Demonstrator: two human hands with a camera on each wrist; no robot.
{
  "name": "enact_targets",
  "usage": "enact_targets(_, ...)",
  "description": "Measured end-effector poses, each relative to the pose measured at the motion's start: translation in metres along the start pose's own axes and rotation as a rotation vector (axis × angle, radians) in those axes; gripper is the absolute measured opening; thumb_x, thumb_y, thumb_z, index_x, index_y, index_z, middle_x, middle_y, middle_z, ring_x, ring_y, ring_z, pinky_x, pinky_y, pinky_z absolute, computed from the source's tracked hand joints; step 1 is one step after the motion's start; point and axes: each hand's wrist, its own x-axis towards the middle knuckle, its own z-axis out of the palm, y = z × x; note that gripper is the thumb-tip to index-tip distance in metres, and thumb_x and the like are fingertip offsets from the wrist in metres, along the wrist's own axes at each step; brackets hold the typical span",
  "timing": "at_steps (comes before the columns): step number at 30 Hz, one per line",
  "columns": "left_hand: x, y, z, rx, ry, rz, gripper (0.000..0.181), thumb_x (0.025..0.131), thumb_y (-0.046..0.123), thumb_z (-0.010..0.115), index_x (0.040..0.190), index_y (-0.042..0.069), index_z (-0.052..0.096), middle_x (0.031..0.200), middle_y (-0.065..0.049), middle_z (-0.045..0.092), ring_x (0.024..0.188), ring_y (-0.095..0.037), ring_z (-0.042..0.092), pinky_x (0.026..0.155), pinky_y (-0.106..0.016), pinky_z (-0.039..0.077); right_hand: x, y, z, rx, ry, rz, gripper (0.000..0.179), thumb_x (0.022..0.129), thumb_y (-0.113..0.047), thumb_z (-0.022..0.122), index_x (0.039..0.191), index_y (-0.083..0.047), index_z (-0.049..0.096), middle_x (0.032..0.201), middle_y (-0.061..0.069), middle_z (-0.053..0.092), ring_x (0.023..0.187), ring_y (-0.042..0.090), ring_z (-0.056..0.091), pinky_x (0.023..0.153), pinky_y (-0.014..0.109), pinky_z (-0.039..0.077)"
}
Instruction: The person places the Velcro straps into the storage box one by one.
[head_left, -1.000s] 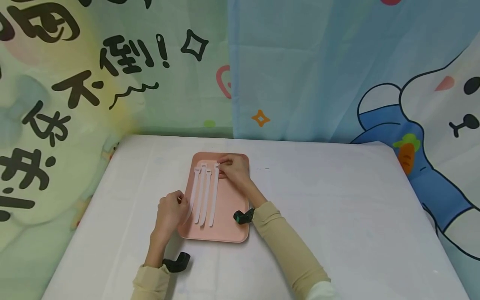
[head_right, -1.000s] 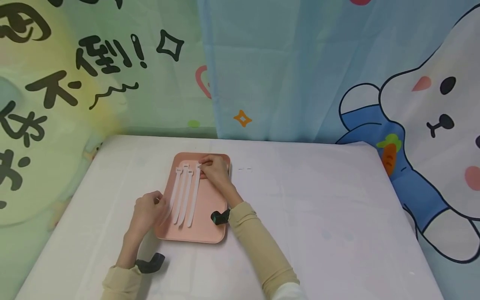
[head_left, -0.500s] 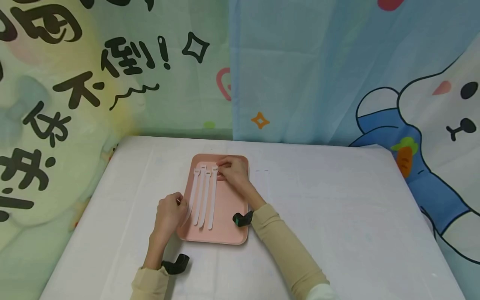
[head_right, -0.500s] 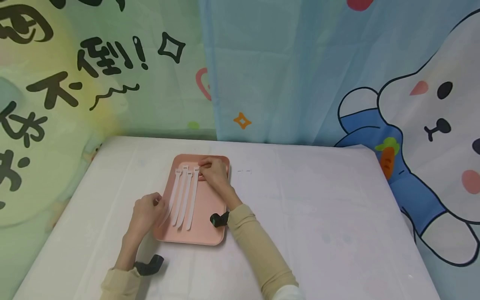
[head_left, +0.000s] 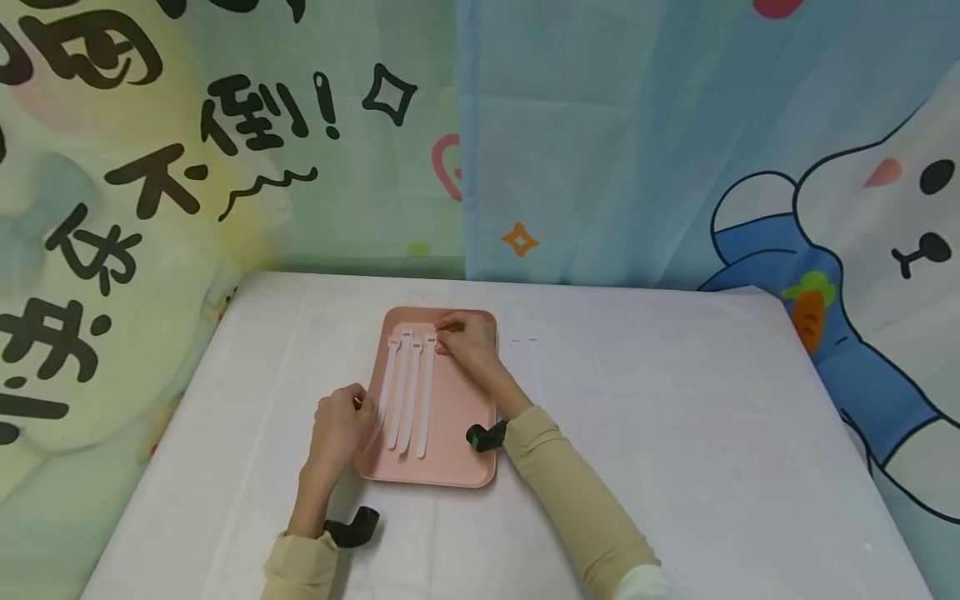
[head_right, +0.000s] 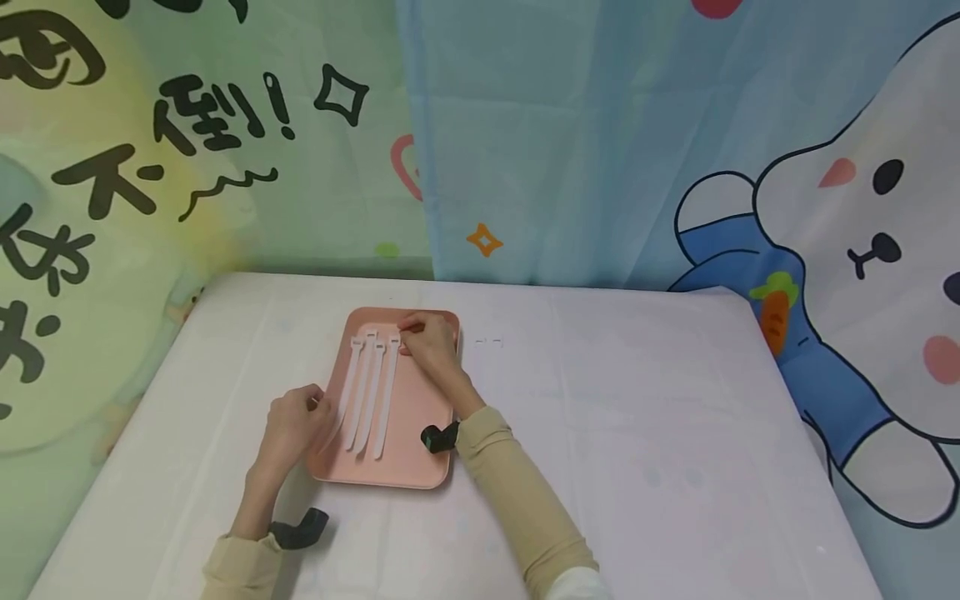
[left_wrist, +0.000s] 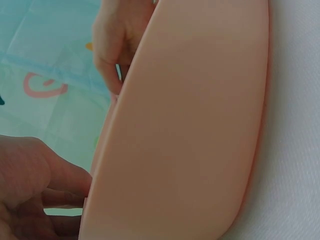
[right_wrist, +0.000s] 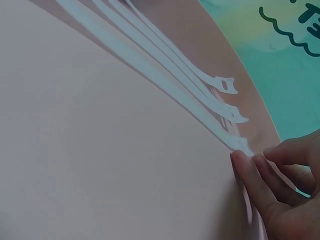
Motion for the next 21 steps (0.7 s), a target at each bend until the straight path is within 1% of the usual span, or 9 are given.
enact_targets(3, -0.001, 0.000, 0.000, -0.002, -0.003, -0.002, 0.018, 0.095, 0.005, 0.056, 0.080, -0.001, 0.063, 0.058, -0.005, 0.054, 0.048, -0.013, 0.043, 0.043, -0.024, 0.030, -0.001, 0.000, -0.001, -0.026, 0.007, -0.006, 0.018, 0.093, 0.000, 0.066, 0.108, 0.001, 0.075, 0.105, 0.016, 0.073, 0.073, 0.019, 0.073, 0.068, 0.026, 0.060)
enact_targets(5, -0.001, 0.000, 0.001, -0.001, -0.006, -0.002, 0.018, 0.095, 0.006, 0.056, 0.080, -0.001, 0.063, 0.058, -0.005, 0.053, 0.048, -0.013, 0.043, 0.043, -0.024, 0.030, -0.002, -0.002, -0.003, -0.036, 0.010, -0.013, 0.019, 0.093, -0.001, 0.066, 0.109, 0.000, 0.075, 0.105, 0.016, 0.073, 0.075, 0.022, 0.074, 0.068, 0.027, 0.060)
enact_targets(9, -0.001, 0.000, 0.001, -0.002, 0.001, -0.005, 0.019, 0.095, 0.006, 0.055, 0.079, 0.000, 0.062, 0.057, -0.003, 0.051, 0.048, -0.013, 0.042, 0.043, -0.024, 0.029, -0.004, -0.009, -0.010, 0.018, -0.016, -0.028, 0.022, 0.095, -0.001, 0.063, 0.114, 0.004, 0.072, 0.106, 0.020, 0.073, 0.083, 0.033, 0.075, 0.073, 0.033, 0.061)
enact_targets(13, -0.001, 0.001, 0.001, 0.002, 0.006, 0.003, 0.018, 0.095, 0.006, 0.055, 0.079, 0.000, 0.062, 0.058, -0.004, 0.051, 0.048, -0.013, 0.042, 0.043, -0.024, 0.029, -0.010, -0.017, -0.022, 0.082, -0.030, -0.037, 0.023, 0.098, 0.000, 0.062, 0.119, 0.007, 0.069, 0.107, 0.024, 0.071, 0.092, 0.039, 0.074, 0.078, 0.041, 0.062)
enact_targets(17, -0.001, 0.001, 0.002, 0.004, 0.010, 0.016, 0.018, 0.095, 0.005, 0.055, 0.079, 0.000, 0.062, 0.057, -0.004, 0.052, 0.048, -0.013, 0.042, 0.043, -0.024, 0.029, -0.016, -0.019, -0.035, 0.153, -0.015, -0.043, 0.025, 0.099, 0.000, 0.061, 0.122, 0.007, 0.066, 0.114, 0.028, 0.068, 0.095, 0.038, 0.073, 0.083, 0.046, 0.060)
enact_targets(21, -0.001, 0.000, 0.002, -0.002, 0.016, 0.018, 0.018, 0.094, 0.004, 0.055, 0.078, 0.000, 0.061, 0.056, -0.003, 0.050, 0.047, -0.012, 0.041, 0.042, -0.024, 0.029, -0.019, -0.016, -0.049, 0.207, 0.035, -0.045, 0.027, 0.099, -0.003, 0.063, 0.126, 0.004, 0.064, 0.117, 0.027, 0.069, 0.087, 0.033, 0.074, 0.082, 0.046, 0.061)
